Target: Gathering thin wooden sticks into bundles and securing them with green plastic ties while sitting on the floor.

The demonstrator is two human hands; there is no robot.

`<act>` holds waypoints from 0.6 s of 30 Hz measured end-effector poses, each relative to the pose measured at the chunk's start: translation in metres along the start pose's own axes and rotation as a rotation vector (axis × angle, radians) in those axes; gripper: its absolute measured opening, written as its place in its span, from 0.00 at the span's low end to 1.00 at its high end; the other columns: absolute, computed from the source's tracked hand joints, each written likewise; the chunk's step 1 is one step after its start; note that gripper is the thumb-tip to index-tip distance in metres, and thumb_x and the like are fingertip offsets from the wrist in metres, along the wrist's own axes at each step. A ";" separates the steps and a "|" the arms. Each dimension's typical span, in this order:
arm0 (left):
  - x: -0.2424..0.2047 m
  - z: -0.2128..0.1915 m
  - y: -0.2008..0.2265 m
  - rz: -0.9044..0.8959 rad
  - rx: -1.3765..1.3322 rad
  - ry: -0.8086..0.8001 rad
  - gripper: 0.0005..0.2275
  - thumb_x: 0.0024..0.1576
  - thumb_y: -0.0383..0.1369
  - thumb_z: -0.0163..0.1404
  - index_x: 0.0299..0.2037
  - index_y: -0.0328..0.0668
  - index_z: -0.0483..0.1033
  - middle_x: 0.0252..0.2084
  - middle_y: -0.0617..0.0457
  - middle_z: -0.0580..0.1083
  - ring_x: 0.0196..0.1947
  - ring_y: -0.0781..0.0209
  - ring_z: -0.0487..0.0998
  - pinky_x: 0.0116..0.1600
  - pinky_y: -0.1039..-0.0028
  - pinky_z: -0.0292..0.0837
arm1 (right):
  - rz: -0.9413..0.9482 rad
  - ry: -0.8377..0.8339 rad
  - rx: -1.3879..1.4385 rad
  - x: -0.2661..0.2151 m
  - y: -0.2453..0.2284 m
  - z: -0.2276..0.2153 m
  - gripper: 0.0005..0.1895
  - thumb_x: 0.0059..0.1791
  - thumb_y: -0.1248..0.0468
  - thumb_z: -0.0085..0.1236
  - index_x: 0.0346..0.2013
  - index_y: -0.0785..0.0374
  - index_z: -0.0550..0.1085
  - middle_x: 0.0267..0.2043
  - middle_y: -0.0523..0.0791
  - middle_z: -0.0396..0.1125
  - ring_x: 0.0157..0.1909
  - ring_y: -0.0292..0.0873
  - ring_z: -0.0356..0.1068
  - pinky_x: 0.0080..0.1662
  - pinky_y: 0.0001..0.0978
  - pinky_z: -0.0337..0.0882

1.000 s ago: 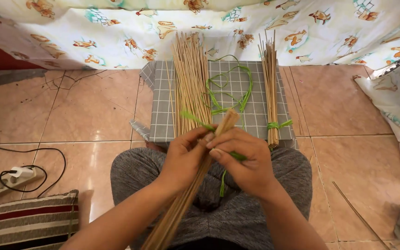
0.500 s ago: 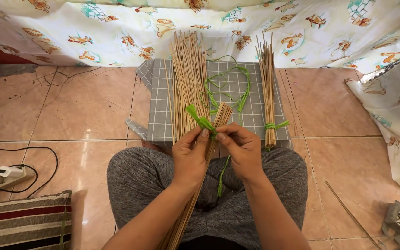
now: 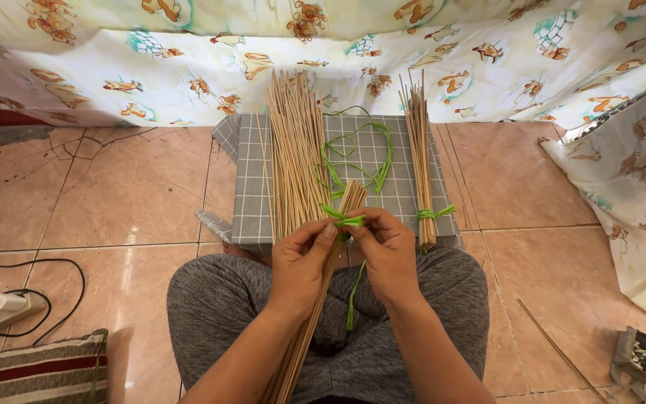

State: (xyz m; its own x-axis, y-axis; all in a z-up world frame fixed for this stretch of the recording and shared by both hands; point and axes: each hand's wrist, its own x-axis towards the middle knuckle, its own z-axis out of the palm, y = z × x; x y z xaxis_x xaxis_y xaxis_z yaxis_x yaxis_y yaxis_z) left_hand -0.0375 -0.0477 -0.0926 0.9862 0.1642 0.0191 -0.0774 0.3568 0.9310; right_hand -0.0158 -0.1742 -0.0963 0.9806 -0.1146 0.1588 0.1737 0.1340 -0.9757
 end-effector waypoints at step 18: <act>0.008 -0.003 0.021 -0.020 0.058 -0.183 0.09 0.54 0.24 0.62 0.44 0.34 0.85 0.28 0.47 0.81 0.34 0.68 0.73 0.43 0.70 0.75 | -0.065 -0.257 -0.114 -0.001 -0.031 -0.012 0.05 0.52 0.71 0.57 0.38 0.67 0.80 0.21 0.45 0.68 0.30 0.35 0.61 0.35 0.32 0.67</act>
State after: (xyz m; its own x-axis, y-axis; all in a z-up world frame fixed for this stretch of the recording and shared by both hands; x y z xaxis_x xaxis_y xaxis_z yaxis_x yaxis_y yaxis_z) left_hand -0.0314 -0.0364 -0.0742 0.9980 -0.0138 0.0612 -0.0541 0.3035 0.9513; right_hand -0.0237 -0.1900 -0.0680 0.9611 0.1358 0.2405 0.2399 0.0209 -0.9706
